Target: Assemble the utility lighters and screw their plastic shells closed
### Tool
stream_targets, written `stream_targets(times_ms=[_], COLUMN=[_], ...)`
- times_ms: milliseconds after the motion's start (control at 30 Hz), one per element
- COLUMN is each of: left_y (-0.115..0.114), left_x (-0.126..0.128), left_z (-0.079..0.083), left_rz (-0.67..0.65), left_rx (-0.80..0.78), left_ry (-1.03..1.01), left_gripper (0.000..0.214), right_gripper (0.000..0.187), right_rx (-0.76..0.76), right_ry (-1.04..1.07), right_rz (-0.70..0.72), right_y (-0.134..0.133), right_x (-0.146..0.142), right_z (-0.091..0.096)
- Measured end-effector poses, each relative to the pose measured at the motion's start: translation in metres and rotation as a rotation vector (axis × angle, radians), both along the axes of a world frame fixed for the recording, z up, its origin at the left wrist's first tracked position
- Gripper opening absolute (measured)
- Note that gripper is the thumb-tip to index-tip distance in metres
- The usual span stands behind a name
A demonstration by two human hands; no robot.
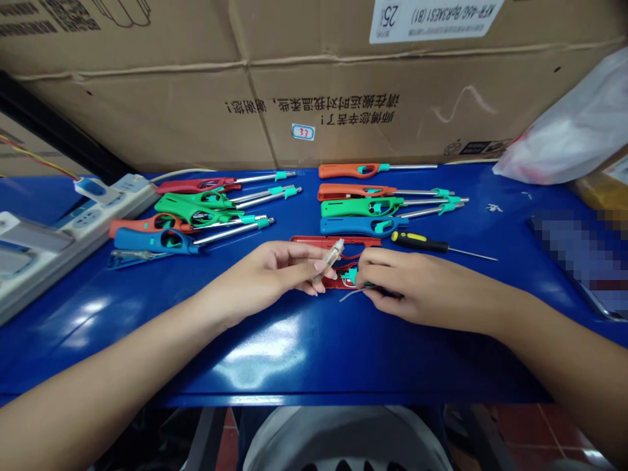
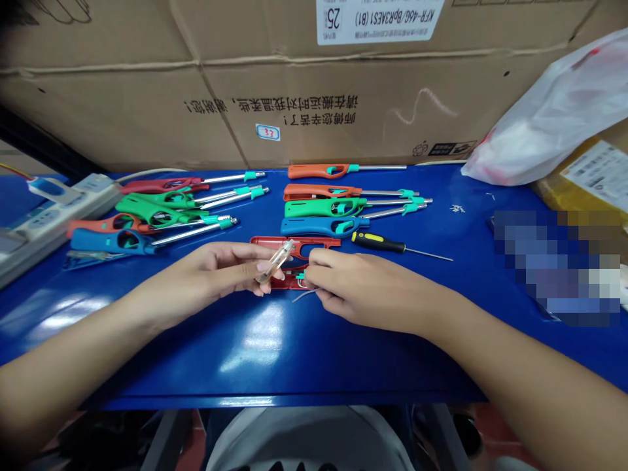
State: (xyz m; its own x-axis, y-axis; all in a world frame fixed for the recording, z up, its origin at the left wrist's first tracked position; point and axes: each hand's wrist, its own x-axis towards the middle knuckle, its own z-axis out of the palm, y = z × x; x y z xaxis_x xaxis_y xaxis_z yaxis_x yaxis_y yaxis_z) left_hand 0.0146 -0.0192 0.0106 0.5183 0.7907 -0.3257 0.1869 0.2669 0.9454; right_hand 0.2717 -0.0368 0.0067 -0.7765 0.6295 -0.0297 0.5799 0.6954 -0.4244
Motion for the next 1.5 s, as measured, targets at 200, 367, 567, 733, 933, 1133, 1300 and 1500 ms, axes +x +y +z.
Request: stream_targets(times_ms=[200, 367, 567, 733, 933, 1133, 1300, 1500], left_y=[0.001, -0.001, -0.001, 0.001, 0.003, 0.002, 0.003, 0.002], left_x=[-0.003, -0.003, -0.003, -0.003, -0.004, -0.005, -0.003, -0.002], left_z=[0.000, -0.006, -0.005, -0.004, -0.004, -0.004, -0.004, -0.003], left_rz=[-0.008, -0.041, -0.056, -0.060, -0.060, -0.071, -0.082, -0.094], left_rx=[0.206, 0.305, 0.268, 0.266, 0.302, 0.286, 0.285, 0.281], left_ry=[0.116, 0.130, 0.150, 0.175, 0.221, 0.233, 0.249, 0.303], left_gripper=[0.026, 0.027, 0.027, 0.029, 0.036, 0.038, 0.040, 0.045], right_gripper=[0.008, 0.006, 0.012, 0.019, 0.014, 0.016, 0.020, 0.020], right_rx=[-0.122, -0.470, -0.720, -0.707, -0.678, -0.670, -0.666, -0.656], right_ry=[0.201, 0.288, 0.360, 0.367, 0.349, 0.340, 0.337, 0.333], right_rz=[-0.104, -0.274, -0.412, -0.442, -0.461, -0.425, -0.384, -0.379], right_y=[0.001, -0.002, 0.000, 0.001, 0.000, 0.000, 0.000, 0.000], right_x=[-0.001, -0.003, -0.007, -0.010, -0.010, -0.007, -0.005, -0.006], right_z=[0.002, 0.003, 0.003, 0.003, 0.006, 0.004, 0.002, 0.004])
